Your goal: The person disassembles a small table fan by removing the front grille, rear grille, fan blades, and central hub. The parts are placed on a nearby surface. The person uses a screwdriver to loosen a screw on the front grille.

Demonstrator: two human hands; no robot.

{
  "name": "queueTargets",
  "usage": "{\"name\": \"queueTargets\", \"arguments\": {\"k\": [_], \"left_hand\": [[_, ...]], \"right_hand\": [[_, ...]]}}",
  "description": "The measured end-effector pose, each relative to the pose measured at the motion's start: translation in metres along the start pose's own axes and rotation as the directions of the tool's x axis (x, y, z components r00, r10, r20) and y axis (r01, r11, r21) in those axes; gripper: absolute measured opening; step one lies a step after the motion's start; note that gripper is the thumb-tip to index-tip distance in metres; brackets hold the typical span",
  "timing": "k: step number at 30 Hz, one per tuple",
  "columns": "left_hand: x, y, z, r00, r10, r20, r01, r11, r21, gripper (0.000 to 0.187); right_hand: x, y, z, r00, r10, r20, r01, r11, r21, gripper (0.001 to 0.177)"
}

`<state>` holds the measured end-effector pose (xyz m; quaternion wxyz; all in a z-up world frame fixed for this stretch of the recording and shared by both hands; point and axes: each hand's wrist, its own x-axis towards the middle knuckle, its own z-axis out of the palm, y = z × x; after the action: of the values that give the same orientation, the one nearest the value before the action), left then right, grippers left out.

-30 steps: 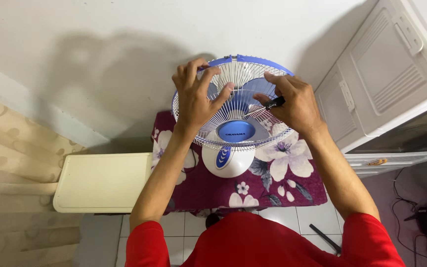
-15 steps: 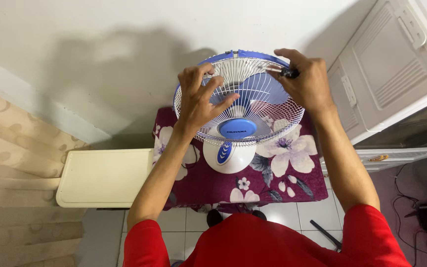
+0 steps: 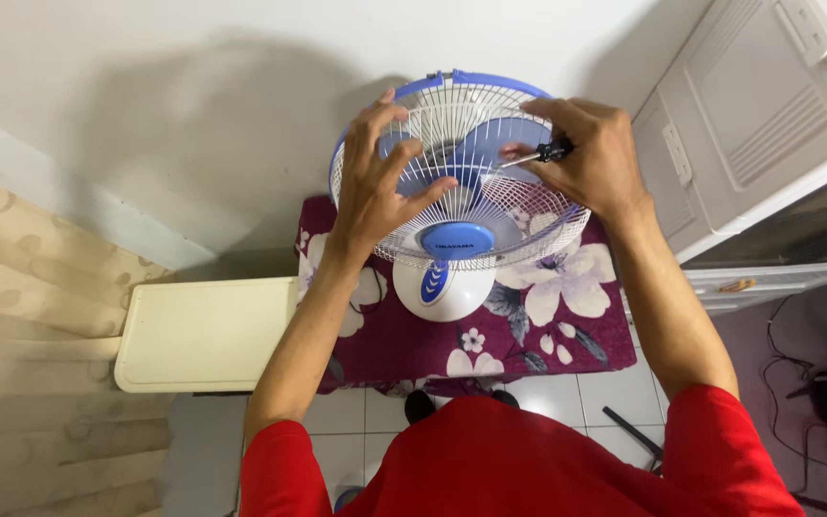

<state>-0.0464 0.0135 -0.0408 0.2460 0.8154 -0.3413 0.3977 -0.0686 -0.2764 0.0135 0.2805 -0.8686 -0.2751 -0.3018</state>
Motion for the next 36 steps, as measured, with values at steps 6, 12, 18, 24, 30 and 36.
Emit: {"name": "queueTargets", "arguments": {"k": [6,12,18,24,30,36], "left_hand": [[-0.006,-0.002,-0.002,1.0,0.016,0.014,-0.016,1.0,0.007,0.061],[-0.003,0.003,-0.015,0.994,0.06,-0.09,-0.067,0.994,-0.082,0.079],[0.013,0.012,-0.036,0.996,-0.063,0.056,0.075,0.966,-0.246,0.074],[0.02,0.035,-0.047,0.962,-0.245,0.121,0.273,0.839,-0.47,0.039],[0.017,0.059,-0.054,0.917,-0.348,0.197,0.4,0.776,-0.487,0.032],[-0.001,0.084,-0.051,0.904,-0.361,0.231,0.428,0.769,-0.474,0.032]], "right_hand": [[-0.002,0.006,0.001,0.998,-0.053,-0.022,0.053,0.999,0.002,0.065],[-0.003,0.004,0.005,1.0,-0.003,-0.004,0.003,0.999,0.05,0.065],[-0.009,-0.002,-0.005,0.999,-0.029,0.013,0.028,0.996,0.09,0.063],[-0.02,-0.012,-0.024,0.999,-0.047,0.027,0.044,0.994,0.102,0.063],[-0.036,-0.005,-0.039,0.996,-0.091,0.015,0.088,0.987,0.136,0.067],[-0.071,0.011,-0.05,0.998,0.017,0.065,-0.036,0.95,0.311,0.059]]}}
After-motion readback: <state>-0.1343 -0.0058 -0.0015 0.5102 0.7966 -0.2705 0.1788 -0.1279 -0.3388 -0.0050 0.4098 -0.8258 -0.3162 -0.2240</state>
